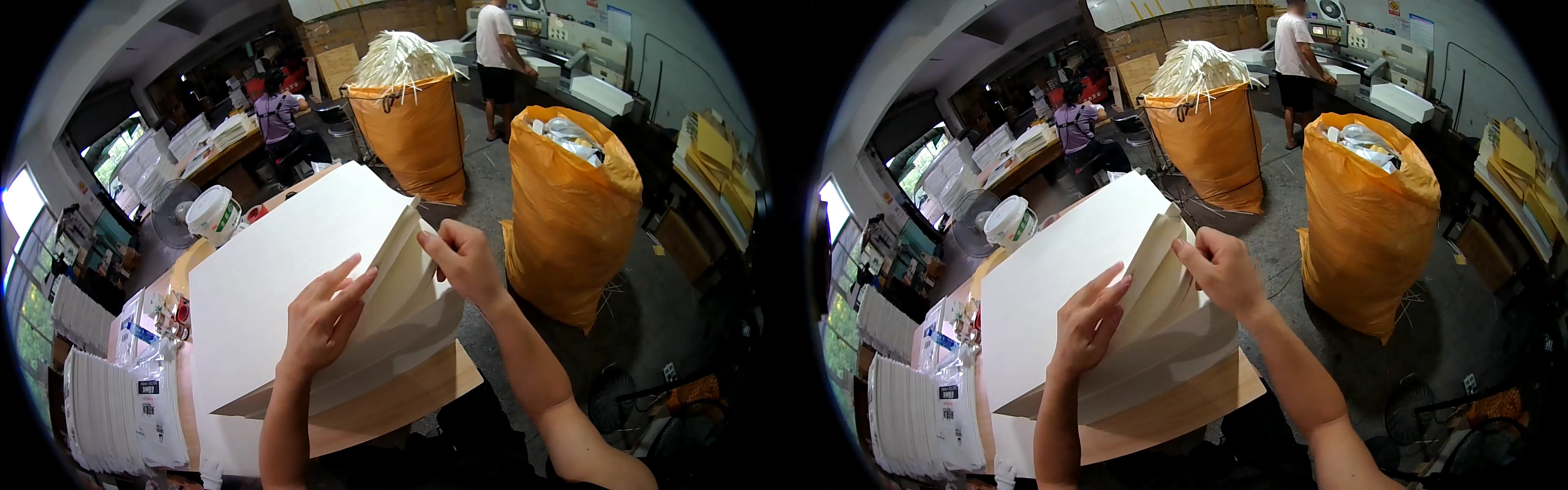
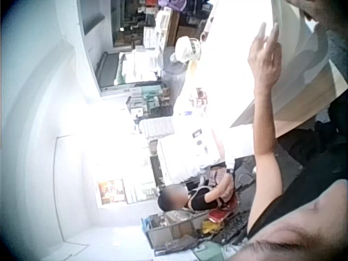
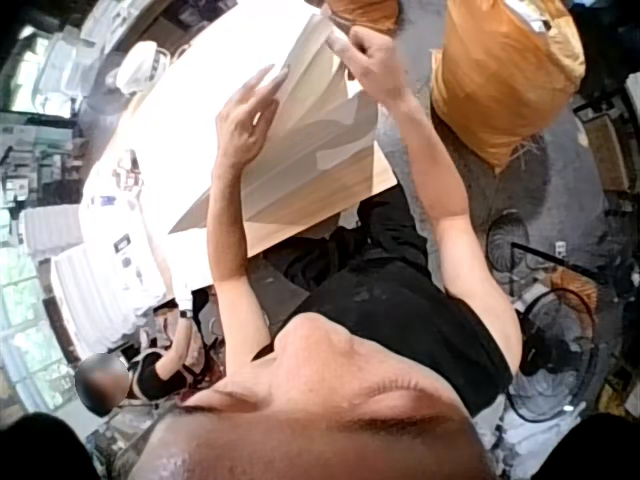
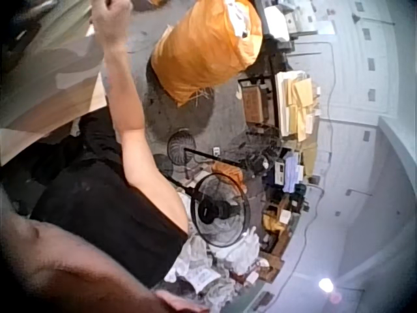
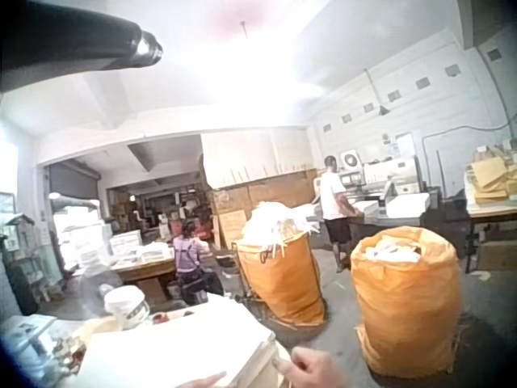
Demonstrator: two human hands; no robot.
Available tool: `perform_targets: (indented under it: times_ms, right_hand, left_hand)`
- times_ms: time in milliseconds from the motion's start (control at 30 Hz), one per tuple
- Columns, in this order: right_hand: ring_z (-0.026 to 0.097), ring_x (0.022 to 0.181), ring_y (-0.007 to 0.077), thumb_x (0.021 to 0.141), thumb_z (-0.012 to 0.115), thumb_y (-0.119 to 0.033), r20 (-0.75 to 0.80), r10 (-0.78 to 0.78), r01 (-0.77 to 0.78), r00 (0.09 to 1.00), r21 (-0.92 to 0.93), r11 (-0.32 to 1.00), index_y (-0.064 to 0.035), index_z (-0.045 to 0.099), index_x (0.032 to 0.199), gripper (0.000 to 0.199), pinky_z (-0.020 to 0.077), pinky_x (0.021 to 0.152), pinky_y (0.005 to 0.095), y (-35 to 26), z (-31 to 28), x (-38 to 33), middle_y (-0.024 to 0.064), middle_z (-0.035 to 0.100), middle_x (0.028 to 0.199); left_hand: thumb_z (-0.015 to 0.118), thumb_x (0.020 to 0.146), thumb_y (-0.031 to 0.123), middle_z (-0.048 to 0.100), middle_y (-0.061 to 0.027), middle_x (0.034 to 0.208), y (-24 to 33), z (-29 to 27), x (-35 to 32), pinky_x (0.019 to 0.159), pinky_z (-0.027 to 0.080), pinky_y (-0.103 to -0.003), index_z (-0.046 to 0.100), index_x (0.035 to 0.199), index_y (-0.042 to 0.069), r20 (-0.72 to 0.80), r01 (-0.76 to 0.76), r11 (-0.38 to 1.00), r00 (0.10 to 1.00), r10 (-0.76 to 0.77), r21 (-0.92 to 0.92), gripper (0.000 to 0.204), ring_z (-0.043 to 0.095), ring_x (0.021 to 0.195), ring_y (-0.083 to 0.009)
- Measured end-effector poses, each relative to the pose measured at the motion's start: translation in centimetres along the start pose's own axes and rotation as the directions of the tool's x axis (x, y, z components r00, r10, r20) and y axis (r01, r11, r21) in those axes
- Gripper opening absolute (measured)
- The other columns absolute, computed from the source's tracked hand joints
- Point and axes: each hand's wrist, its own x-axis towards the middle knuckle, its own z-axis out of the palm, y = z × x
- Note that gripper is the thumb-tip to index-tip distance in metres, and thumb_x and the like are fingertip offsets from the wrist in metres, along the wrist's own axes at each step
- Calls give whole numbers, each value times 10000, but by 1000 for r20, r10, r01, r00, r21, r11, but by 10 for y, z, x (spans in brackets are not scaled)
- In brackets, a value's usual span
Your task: The person counts a stack of white paper sheets by lifting the corners and then moves the batch to a separate pile on the table.
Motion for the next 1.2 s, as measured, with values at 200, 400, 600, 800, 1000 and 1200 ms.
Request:
perform_targets:
  times_ms: [200, 400, 600, 800, 1000, 1200]
  right_hand:
    - [652, 575, 140, 1024, 666, -217, 107, 101, -133, 989, 355, 926, -97, 564, 746, 319, 484, 504, 278, -3, -4, 8, 28, 593, 625]
    - [650, 571, 139, 1020, 675, -225, 102, 90, -123, 991, 388, 913, -95, 565, 746, 323, 483, 504, 273, 1, -4, 10, 25, 592, 627]
    - [641, 551, 129, 1027, 675, -252, 74, 76, -99, 994, 382, 919, -96, 564, 744, 342, 465, 472, 266, -1, -7, 5, 25, 592, 628]
    - [674, 569, 150, 1018, 688, -221, 75, 83, -103, 994, 326, 940, -92, 571, 753, 316, 495, 475, 274, 2, -2, 8, 36, 613, 633]
    - [689, 589, 169, 1026, 674, -206, 109, 98, -139, 989, 486, 863, -92, 571, 758, 309, 514, 500, 290, 2, 0, 9, 47, 622, 648]
    - [705, 673, 178, 1012, 680, -214, -113, -21, 44, 993, 203, 978, -76, 575, 778, 291, 538, 555, 324, 5, -3, -1, 62, 631, 685]
  left_hand:
    - [814, 830, 154, 642, -117, 1431, 1, 0, 0, 933, 592, -393, 762, 1218, 274, 42, -62, 990, 997, 57, 125, 409, 748, 1040, -301]
    - [962, 633, 345, 654, -95, 1407, 3, 0, 1, 875, 622, -383, 767, 1170, 288, 24, -5, 996, 1000, 3, 87, 574, 758, 1021, -282]
    - [835, 815, 154, 672, -123, 1375, 0, 1, 1, 837, 633, -388, 756, 1224, 263, 11, -16, 1000, 1000, 15, 26, 430, 757, 1029, -292]
    - [776, 839, 117, 658, -147, 1387, -2, 3, 0, 864, 627, -405, 750, 1244, 260, -2, -28, 999, 1000, 28, 21, 430, 750, 1029, -319]
    - [944, 637, 176, 633, -119, 1433, 11, -1, 1, 858, 631, -393, 764, 1205, 244, 64, -30, 992, 998, 23, 121, 600, 760, 1043, -313]
    - [961, 641, 169, 664, -85, 1400, -1, 6, -1, 846, 628, -373, 764, 1197, 223, 17, 12, 1000, 1000, -12, -13, 592, 768, 1044, -291]
